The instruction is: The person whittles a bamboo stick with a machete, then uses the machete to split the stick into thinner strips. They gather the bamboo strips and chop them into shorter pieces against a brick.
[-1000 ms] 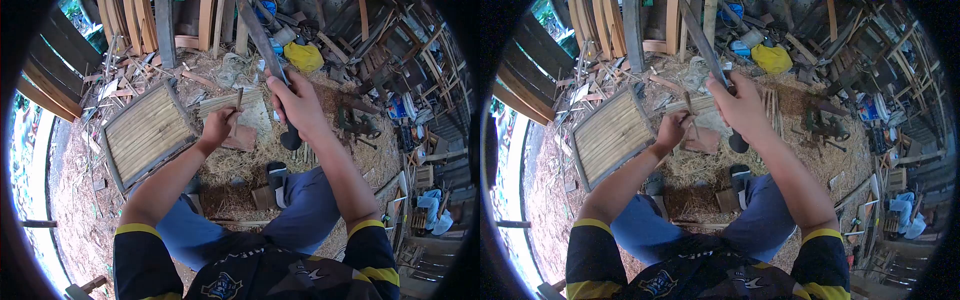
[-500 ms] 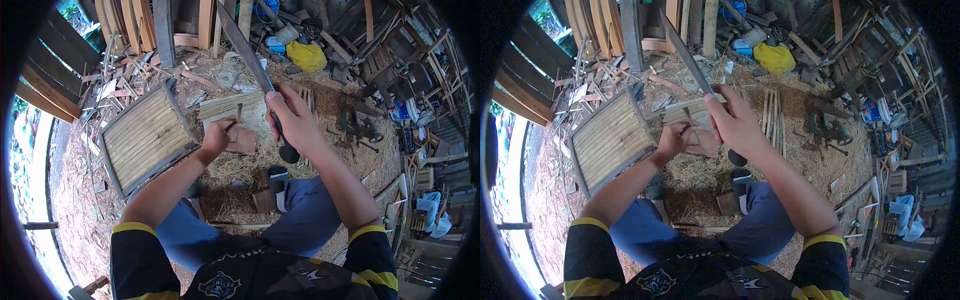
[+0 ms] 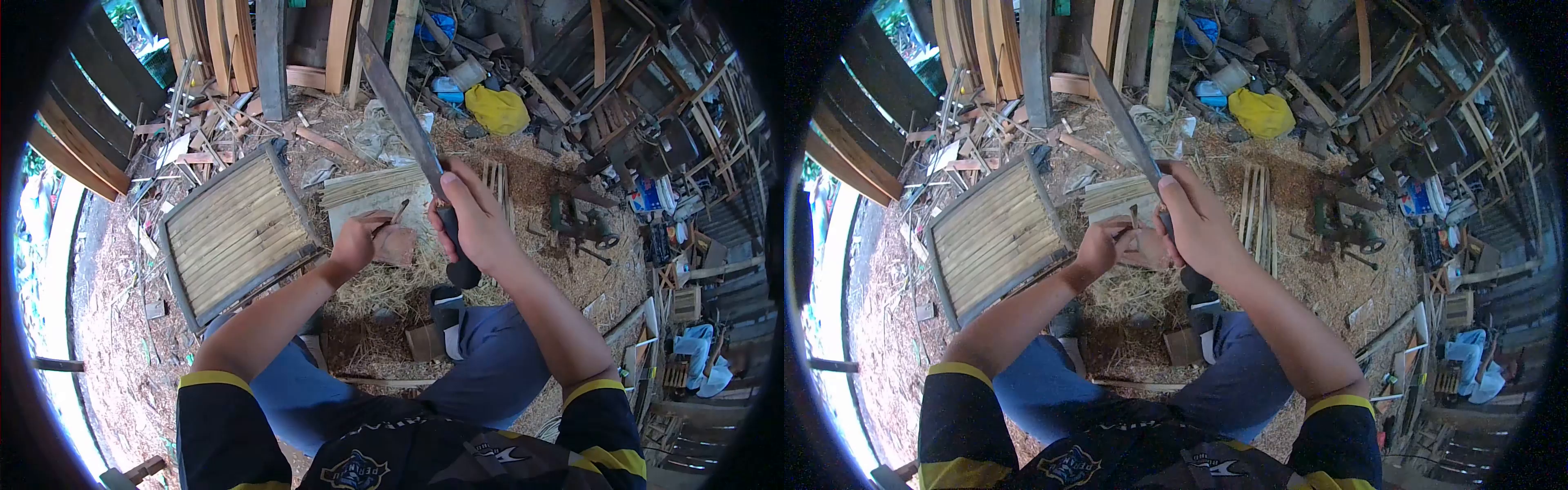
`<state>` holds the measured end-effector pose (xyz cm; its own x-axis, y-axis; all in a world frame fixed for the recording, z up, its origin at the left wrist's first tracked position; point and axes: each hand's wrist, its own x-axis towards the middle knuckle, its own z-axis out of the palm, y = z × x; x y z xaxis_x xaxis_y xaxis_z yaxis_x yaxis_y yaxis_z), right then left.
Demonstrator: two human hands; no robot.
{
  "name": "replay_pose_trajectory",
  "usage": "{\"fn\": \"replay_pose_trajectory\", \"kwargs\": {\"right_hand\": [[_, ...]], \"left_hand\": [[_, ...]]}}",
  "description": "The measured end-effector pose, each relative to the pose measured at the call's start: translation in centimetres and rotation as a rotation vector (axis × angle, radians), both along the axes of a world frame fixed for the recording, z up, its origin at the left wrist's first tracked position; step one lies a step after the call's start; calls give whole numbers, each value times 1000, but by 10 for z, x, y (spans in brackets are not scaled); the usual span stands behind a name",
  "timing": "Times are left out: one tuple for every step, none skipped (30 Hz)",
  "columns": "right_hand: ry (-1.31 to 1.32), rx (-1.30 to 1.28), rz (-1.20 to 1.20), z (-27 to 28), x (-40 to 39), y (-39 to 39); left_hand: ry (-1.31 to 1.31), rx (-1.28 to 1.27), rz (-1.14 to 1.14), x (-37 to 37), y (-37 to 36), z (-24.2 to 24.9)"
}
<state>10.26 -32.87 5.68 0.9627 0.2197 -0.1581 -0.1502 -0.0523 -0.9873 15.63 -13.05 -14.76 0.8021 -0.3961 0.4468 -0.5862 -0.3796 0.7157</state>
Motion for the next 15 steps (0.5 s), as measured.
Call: {"fn": "replay_pose_trajectory", "kwargs": {"right_hand": [[7, -26, 14, -1, -3, 1], [14, -53, 26, -1, -5, 2], [17, -75, 40, -3, -7, 2], [19, -97, 54, -6, -9, 4], [22, -119, 66, -8, -11, 4], [28, -131, 79, -8, -13, 5], [22, -139, 63, -8, -14, 6], [15, -148, 47, -10, -15, 7], [8, -157, 33, -11, -16, 8], [13, -160, 14, -12, -17, 9], [11, -171, 11, -16, -17, 8], [8, -180, 9, -20, -16, 8], [6, -189, 7, -23, -16, 8], [9, -190, 13, -23, -17, 8], [12, -190, 19, -22, -18, 8]], "left_hand": [[-8, -7, -4, 0, 0, -1], [-19, -19, -4, 0, -1, -1], [-31, -32, -4, -1, -2, 1], [-43, -45, -6, -1, -3, 3], [-26, -34, -3, -2, -4, 5], [-9, -24, 0, -4, -4, 8], [8, -13, 4, -5, -4, 10], [14, -24, 3, -6, -5, 10], [20, -35, 3, -5, -5, 7], [27, -45, 3, -5, -5, 4], [4, -39, -1, -3, -5, 2], [-19, -33, -5, -2, -5, 0], [-41, -27, -8, -1, -5, -1], [-52, -25, -6, 0, -4, -3], [-63, -23, -5, -1, -4, -3]]}}
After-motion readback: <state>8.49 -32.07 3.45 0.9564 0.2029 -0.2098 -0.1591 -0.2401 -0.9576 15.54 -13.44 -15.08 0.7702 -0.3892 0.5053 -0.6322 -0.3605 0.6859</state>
